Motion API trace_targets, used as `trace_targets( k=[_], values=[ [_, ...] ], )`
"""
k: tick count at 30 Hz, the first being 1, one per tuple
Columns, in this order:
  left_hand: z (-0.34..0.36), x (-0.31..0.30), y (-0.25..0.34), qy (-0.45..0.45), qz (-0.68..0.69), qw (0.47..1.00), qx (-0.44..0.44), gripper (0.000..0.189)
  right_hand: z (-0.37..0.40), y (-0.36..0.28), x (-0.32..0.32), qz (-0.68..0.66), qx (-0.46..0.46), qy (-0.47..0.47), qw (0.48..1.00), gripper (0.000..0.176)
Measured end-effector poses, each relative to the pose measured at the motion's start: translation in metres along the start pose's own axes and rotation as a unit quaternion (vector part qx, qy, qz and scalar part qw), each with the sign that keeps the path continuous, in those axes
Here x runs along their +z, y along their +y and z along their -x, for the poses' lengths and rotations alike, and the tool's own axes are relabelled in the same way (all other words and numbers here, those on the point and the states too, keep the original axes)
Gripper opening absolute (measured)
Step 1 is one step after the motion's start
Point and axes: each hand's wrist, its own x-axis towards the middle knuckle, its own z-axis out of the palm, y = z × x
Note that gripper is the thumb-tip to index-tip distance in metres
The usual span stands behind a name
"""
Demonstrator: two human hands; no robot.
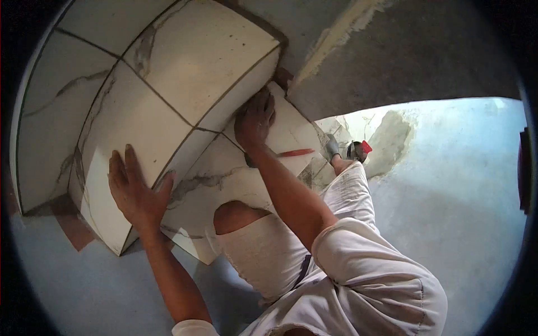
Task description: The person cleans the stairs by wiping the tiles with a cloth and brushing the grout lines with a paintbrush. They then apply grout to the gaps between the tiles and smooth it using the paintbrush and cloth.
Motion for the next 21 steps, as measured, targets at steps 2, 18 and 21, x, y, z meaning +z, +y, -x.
trace_targets(
  k=[2, 18, 21],
  values=[
    [0.000, 0.001, 0.001, 0.000, -0.015, 1.000, 0.003, 0.094, -0.003, 0.001, 0.004, -0.119, 0.066, -0.014, 0.991, 0.058],
    [0.001, 0.003, 0.005, 0.008, -0.042, 0.999, -0.013, 0.091, -0.038, 0.022, 0.001, -0.352, 0.203, 0.064, 0.912, 0.040],
    [0.001, 0.003, 0.004, 0.015, -0.035, 0.999, -0.002, 0.091, -0.053, 0.012, 0.014, -0.412, 0.228, 0.170, 0.865, 0.035]
  ],
)
